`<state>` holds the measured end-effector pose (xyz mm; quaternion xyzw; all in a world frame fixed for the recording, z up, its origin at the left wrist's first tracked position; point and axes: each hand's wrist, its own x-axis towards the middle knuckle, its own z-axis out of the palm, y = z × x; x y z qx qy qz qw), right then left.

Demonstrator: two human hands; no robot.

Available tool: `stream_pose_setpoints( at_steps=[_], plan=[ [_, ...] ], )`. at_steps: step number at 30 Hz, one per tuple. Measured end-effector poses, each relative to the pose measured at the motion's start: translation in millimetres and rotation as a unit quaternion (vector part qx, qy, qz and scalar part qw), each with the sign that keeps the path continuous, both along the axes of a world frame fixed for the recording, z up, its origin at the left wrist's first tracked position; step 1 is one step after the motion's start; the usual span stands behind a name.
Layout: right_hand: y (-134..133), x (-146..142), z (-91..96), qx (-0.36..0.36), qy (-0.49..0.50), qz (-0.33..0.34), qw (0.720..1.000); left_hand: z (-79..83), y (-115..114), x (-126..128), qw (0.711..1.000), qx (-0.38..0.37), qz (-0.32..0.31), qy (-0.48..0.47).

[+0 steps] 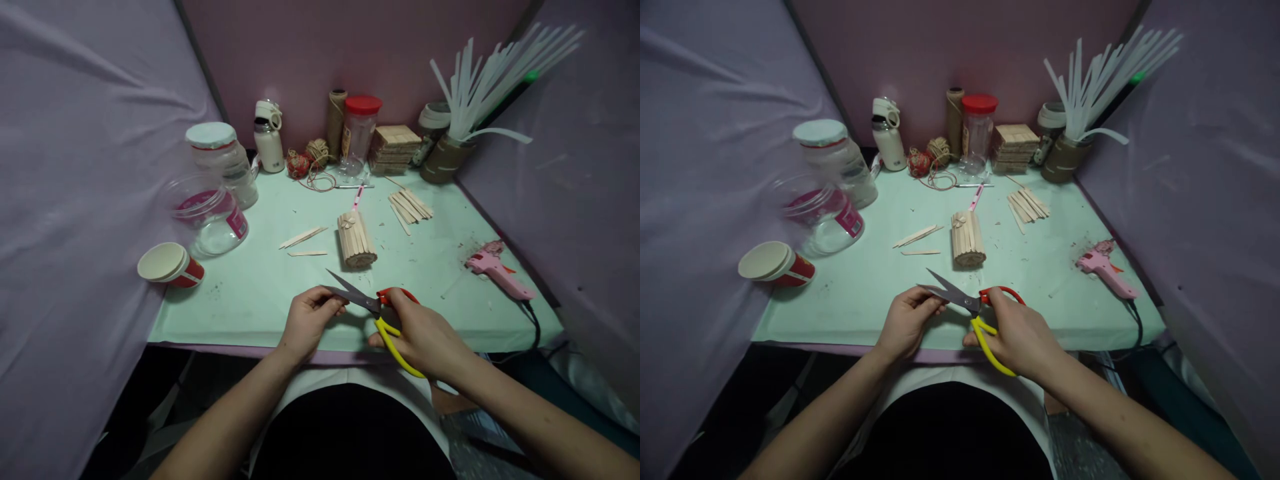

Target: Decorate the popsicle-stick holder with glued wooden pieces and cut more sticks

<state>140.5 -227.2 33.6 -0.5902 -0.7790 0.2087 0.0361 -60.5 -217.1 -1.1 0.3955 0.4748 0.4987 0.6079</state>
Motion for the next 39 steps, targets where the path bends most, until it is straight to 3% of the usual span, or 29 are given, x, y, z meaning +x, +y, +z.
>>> stream_pose_setpoints(
  at_steps=[10,27,39],
  plan=[
    [-3.4,0.8,0.7,0.052,-0.009,0.048,0.997,-0.9,-2.2,-4.3,0.998,0.04,-0.011,0.04],
    [-9.3,-1.2,4.3,-0.005,-0.033,0.053,0.998,4.3,-3.2,-2.6,0.999,0.043,-0.025,0.021],
    [-13.1,3.3,-0.5,0.015,-0.107,0.076,0.991,-2.5,-4.6,-3.9,0.998,0.027,-0.059,0.015]
  ],
)
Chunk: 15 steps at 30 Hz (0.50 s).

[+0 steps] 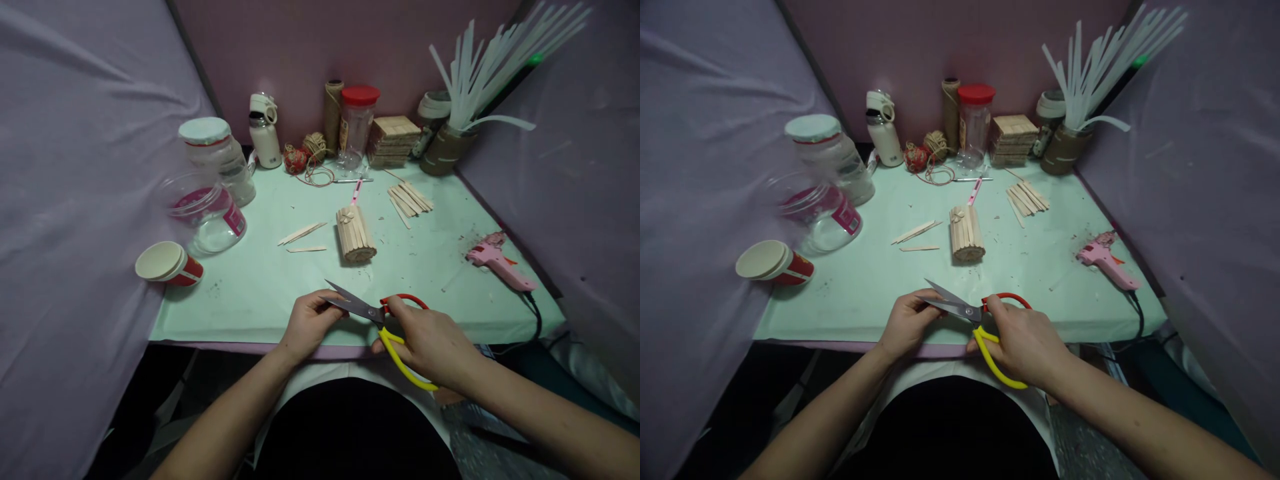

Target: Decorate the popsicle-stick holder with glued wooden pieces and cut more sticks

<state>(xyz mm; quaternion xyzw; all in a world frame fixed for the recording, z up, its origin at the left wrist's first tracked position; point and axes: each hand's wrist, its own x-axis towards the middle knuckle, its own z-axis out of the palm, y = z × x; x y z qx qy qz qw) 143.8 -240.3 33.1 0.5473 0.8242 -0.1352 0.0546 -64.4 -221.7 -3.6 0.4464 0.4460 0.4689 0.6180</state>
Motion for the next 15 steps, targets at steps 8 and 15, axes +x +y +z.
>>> stream_pose_setpoints(
  at_steps=[8,15],
  plan=[
    [3.9,6.6,-1.4,-0.025,0.015,-0.017,0.999,0.4,-0.3,0.4,0.999,-0.015,-0.028,0.022],
    [12.5,13.8,6.6,-0.024,0.065,-0.053,0.996,4.0,2.6,1.7,0.999,-0.007,-0.004,0.042]
  ],
)
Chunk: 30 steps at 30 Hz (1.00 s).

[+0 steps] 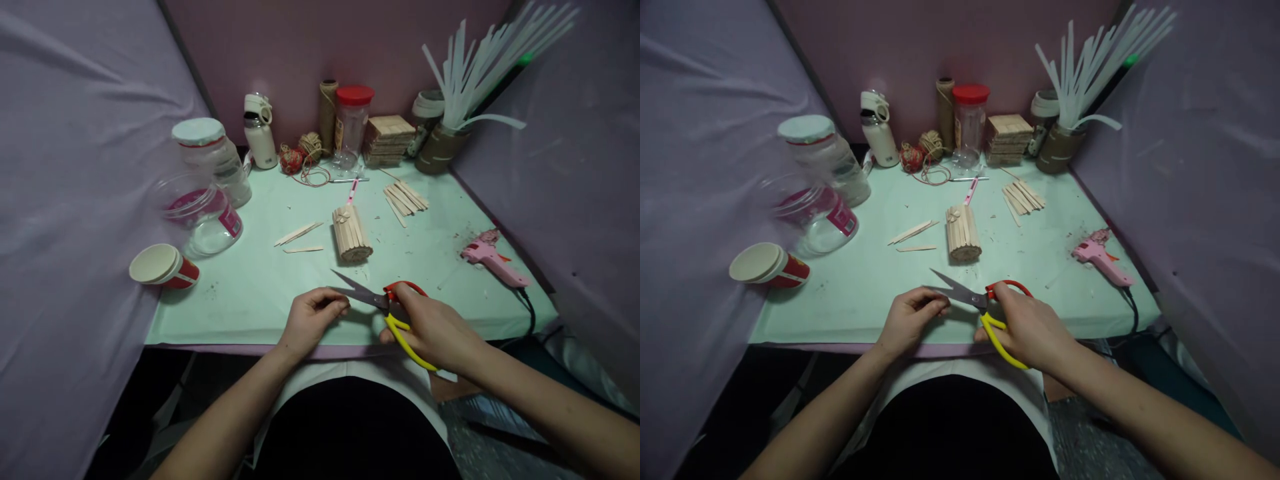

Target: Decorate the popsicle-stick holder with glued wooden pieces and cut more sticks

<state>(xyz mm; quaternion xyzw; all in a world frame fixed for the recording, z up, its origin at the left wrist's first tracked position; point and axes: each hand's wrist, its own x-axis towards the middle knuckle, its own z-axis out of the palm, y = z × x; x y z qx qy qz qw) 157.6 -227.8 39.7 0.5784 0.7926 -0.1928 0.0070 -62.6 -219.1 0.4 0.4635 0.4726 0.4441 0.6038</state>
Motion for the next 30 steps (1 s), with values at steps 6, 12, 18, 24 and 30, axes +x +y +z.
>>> stream_pose_setpoints(
  at_steps=[6,12,18,24,30],
  plan=[
    [-2.7,-0.6,-3.8,0.048,0.007,0.049,0.998,6.1,0.6,-0.1,0.998,0.034,0.008,0.051],
    [-3.0,-1.2,-0.9,0.054,0.013,0.062,0.997,9.4,0.1,-2.2,0.996,0.045,-0.001,0.078],
    [-5.0,-1.7,-0.3,0.035,0.004,0.063,0.997,9.2,0.0,-4.1,0.994,0.055,-0.014,0.09],
    [-7.7,-1.8,-0.5,0.024,-0.012,0.059,0.998,10.8,0.8,-5.0,0.993,0.055,-0.03,0.097],
    [-10.1,-3.0,-1.0,0.038,-0.032,0.058,0.997,13.5,1.7,-4.5,0.995,0.045,-0.038,0.083]
  ],
)
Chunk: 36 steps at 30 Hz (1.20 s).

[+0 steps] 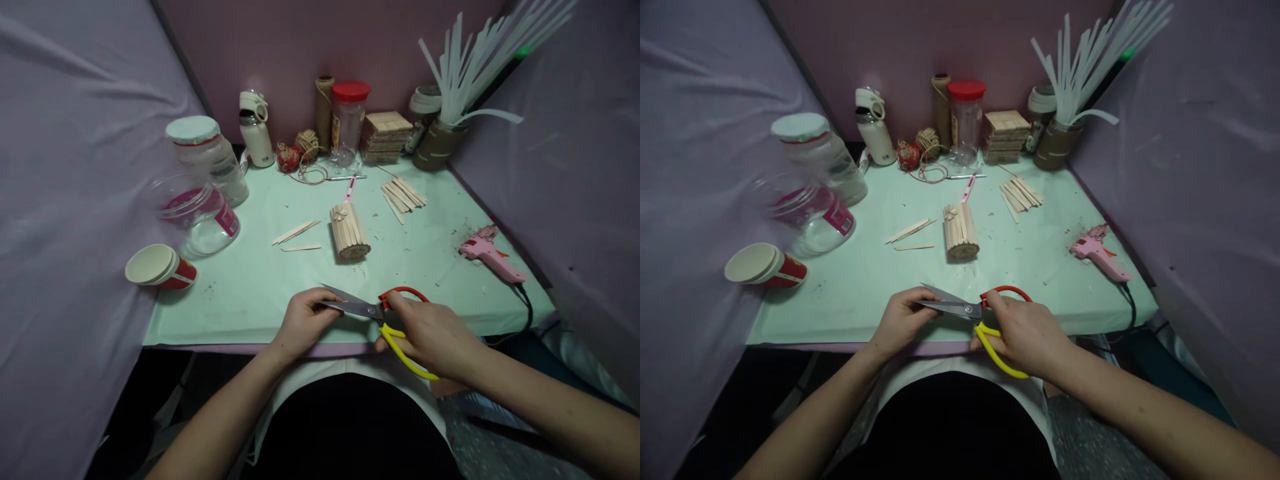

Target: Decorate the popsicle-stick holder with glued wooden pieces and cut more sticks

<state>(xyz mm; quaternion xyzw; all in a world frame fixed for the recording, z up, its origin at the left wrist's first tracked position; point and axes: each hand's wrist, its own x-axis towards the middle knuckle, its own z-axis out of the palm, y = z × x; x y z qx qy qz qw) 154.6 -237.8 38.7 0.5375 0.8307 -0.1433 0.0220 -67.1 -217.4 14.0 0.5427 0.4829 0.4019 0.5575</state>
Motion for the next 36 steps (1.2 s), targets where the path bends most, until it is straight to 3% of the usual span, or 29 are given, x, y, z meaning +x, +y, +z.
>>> stream_pose_setpoints(
  at_steps=[11,15,20,24,28,31,36],
  plan=[
    [-0.8,2.3,-7.6,-0.012,0.0,0.007,1.0,-3.2,-1.7,-1.4,0.998,-0.035,-0.03,-0.052],
    [5.7,5.4,-6.5,-0.047,0.09,-0.062,0.993,-5.0,-1.4,1.0,0.995,-0.08,-0.007,-0.062],
    [14.9,3.5,-6.0,-0.066,0.29,-0.159,0.941,-7.2,-1.8,6.2,0.985,-0.118,0.039,-0.123],
    [16.1,-10.2,-4.8,-0.1,0.419,-0.173,0.886,-2.7,-3.3,10.7,0.963,-0.184,0.071,-0.184],
    [15.5,-26.9,-3.0,-0.092,0.502,-0.163,0.844,1.4,-4.5,13.2,0.939,-0.252,0.064,-0.226],
    [17.2,-34.3,-4.5,-0.077,0.523,-0.157,0.834,0.8,-4.9,13.9,0.928,-0.277,0.065,-0.242],
    [19.4,-38.6,-10.2,-0.068,0.511,-0.142,0.845,-0.7,-5.7,14.9,0.916,-0.295,0.07,-0.261]
  ],
)
